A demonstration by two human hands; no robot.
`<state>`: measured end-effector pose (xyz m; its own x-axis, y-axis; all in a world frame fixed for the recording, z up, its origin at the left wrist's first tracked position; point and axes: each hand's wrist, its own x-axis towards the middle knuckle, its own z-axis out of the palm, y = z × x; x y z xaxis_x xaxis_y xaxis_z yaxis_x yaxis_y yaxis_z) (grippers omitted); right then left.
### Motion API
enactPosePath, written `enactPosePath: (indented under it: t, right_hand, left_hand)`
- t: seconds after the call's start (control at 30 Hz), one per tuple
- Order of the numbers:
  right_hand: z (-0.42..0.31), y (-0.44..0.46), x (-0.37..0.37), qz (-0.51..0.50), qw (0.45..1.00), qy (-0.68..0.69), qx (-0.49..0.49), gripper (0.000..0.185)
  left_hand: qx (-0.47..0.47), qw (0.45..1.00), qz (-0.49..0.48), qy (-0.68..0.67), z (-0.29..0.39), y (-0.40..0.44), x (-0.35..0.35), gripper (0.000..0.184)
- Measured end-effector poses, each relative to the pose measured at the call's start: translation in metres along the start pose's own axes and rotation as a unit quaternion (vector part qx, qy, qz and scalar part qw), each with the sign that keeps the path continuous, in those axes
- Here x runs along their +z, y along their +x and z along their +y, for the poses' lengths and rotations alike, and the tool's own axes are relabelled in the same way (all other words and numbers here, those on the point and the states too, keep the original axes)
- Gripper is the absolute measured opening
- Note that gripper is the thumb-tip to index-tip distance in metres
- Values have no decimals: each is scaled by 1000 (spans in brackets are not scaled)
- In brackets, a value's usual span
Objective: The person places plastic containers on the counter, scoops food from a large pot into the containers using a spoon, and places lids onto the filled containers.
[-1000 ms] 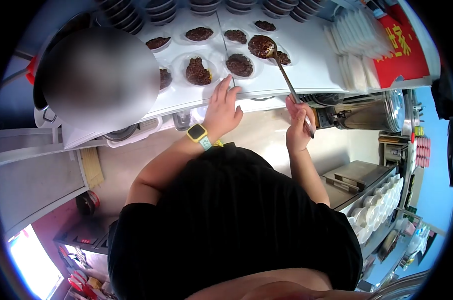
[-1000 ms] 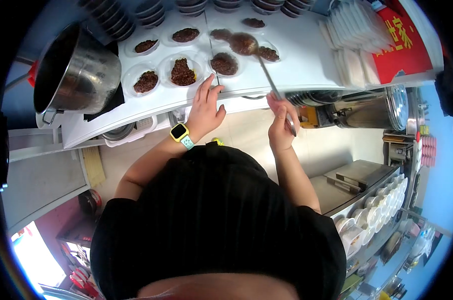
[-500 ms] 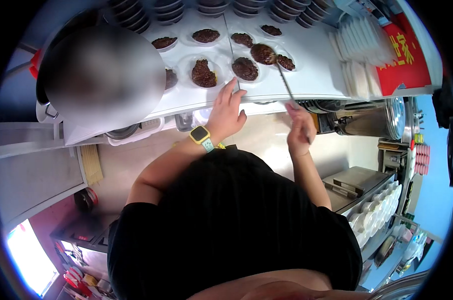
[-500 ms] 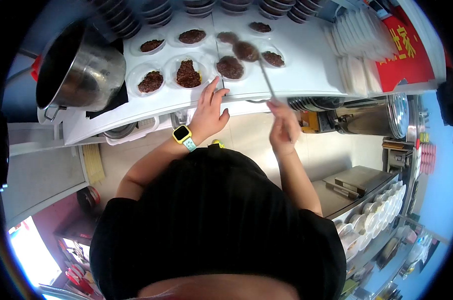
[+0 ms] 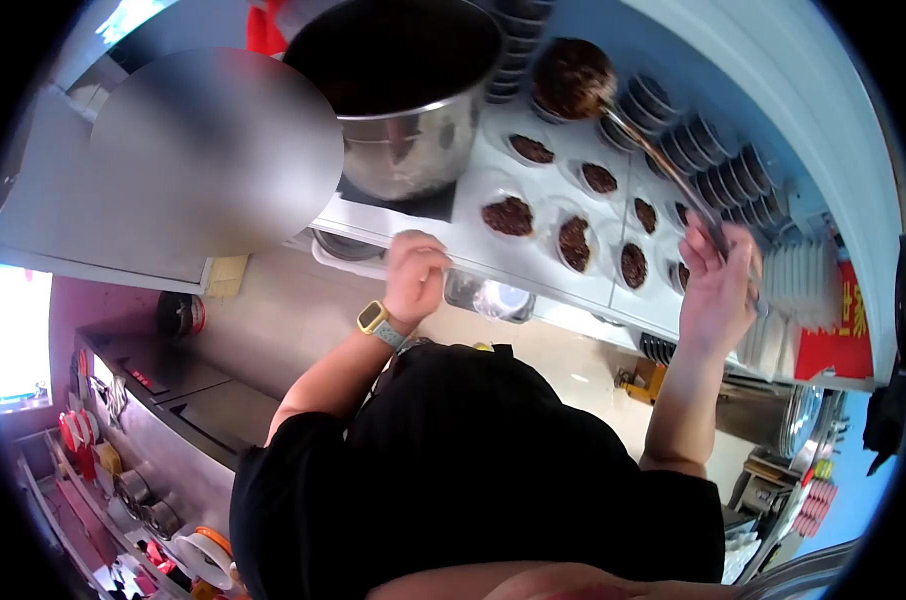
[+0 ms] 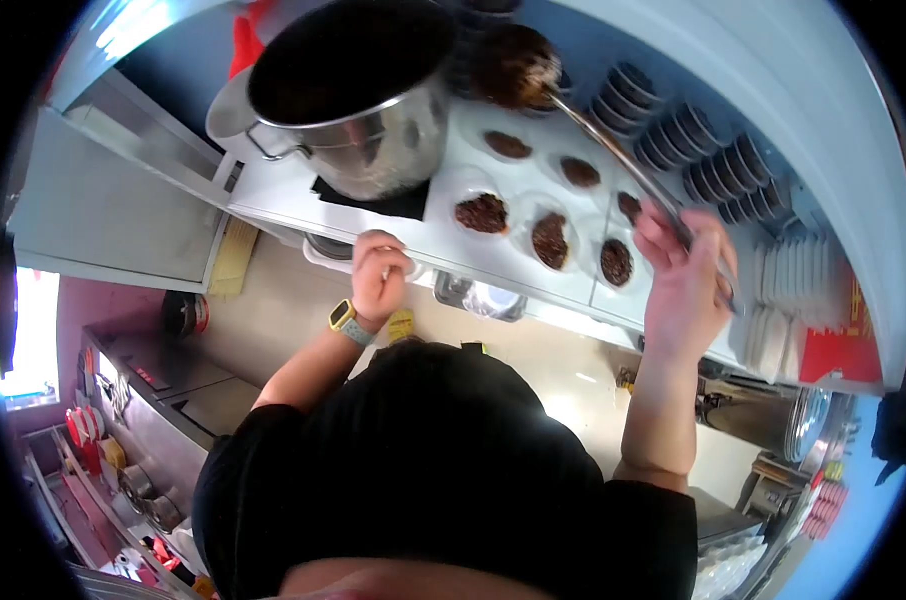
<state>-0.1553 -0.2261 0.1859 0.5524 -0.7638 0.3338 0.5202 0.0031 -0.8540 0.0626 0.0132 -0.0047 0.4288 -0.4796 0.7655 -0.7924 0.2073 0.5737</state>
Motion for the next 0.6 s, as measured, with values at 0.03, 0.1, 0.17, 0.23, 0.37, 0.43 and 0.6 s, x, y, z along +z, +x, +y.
enactPosePath:
  t: [0.03,0.1,0.17,0.23,0.37,0.43,0.6]
  right_hand:
    - [6,14,26,-58,995,-74,-33,29]
    - [20,37,79,-134,970,-194,-65,30]
    - [38,59,128,-185,948,-251,-59,27]
    - [60,80,169,-198,942,-269,-41,25]
    - [110,120,238,-311,857,-410,-10,19]
    - [126,129,272,-366,779,-510,8,19]
    - [162,135,318,-437,720,-538,32,20]
  left_hand:
    - [-36,997,45,54,-8,2,-15,26]
    - [-54,993,70,80,-24,8,-40,26]
    - [-79,987,93,106,-41,14,-61,26]
    - [-69,987,92,113,-59,20,-78,26]
    - [-36,989,79,118,-88,37,-93,26]
    - [-8,992,72,108,-101,44,-95,27]
    - [-11,993,55,107,-124,41,-97,29]
